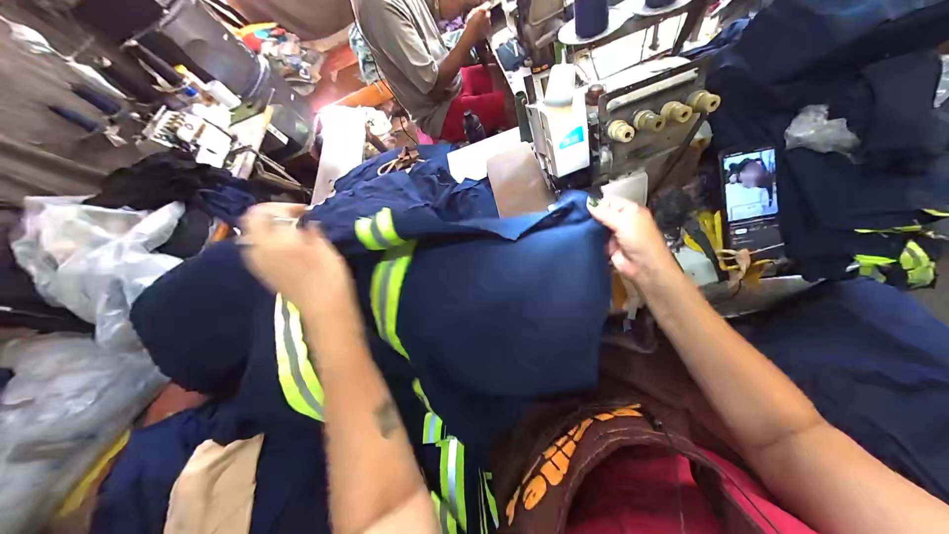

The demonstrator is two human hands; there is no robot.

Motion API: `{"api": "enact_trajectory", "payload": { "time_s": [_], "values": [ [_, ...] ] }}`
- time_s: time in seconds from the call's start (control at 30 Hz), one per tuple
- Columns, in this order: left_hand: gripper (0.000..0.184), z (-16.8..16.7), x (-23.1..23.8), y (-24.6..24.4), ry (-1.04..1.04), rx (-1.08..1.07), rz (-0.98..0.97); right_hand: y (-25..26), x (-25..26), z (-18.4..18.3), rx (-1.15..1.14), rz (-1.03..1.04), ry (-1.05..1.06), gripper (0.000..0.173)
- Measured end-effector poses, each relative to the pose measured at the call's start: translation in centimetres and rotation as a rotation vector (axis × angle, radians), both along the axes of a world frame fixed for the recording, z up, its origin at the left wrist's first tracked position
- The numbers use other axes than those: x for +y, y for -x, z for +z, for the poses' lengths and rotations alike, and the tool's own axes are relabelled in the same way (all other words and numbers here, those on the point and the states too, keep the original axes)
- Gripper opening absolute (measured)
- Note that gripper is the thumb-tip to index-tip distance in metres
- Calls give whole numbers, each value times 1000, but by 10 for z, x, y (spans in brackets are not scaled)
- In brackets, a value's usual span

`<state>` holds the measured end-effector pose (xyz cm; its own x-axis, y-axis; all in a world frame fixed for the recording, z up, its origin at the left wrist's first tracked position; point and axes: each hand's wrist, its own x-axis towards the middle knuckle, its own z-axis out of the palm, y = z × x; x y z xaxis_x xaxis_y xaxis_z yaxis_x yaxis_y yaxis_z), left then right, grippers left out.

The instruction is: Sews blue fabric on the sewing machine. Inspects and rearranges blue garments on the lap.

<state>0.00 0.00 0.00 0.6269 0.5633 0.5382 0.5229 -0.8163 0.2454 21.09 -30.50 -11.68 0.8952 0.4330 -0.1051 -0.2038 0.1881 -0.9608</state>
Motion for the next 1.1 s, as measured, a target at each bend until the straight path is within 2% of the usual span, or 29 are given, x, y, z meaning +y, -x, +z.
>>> {"api": "enact_trajectory", "payload": {
  "time_s": [0.07, 0.13, 0.2, 0.27, 0.33, 0.4, 0.5, 0.57, 0.7, 0.77, 0.83, 0.93, 1.03, 1.1],
  "values": [
    [33, -54, -66, -38, -8, -26, -285, 10, 7, -19, 55, -25, -54, 15],
    [31, -106, -133, -73, 70, -15, -549, 17, 6, -29, 21, -42, -79, 14],
    [32, -141, -177, -94, 65, -50, -589, 25, 5, -37, -10, -32, -60, 12],
    [33, -155, -190, -106, 0, -70, -498, 31, -1, -47, -29, 106, -13, 18],
    [34, -155, -190, -110, -41, -41, -408, 39, -10, -58, 7, 315, 35, 27],
    [34, -152, -187, -109, -67, -9, -360, 52, -18, -76, 29, 446, 4, 20],
    [33, -149, -191, -109, -87, -14, -406, 65, -34, -89, 45, 576, -79, 15],
    [34, -151, -198, -113, -91, -21, -444, 67, -41, -87, 82, 585, -108, 15],
    [32, -152, -204, -122, -23, -23, -392, 55, -43, -73, 125, 457, -136, 15],
    [29, -150, -196, -123, 112, -173, -417, 47, -43, -66, 85, 439, -141, 21],
    [30, -139, -180, -118, 347, -300, -527, 44, -45, -58, 39, 517, -150, 36],
    [32, -128, -160, -107, 568, -380, -610, 43, -43, -41, 14, 619, -188, 47],
    [26, -101, -164, -99, 454, -433, -633, 35, -34, -13, -52, 607, -191, 48],
    [29, -81, -175, -94, 310, -503, -615, 26, -31, 2, -127, 591, -226, 61]
  ]
}}
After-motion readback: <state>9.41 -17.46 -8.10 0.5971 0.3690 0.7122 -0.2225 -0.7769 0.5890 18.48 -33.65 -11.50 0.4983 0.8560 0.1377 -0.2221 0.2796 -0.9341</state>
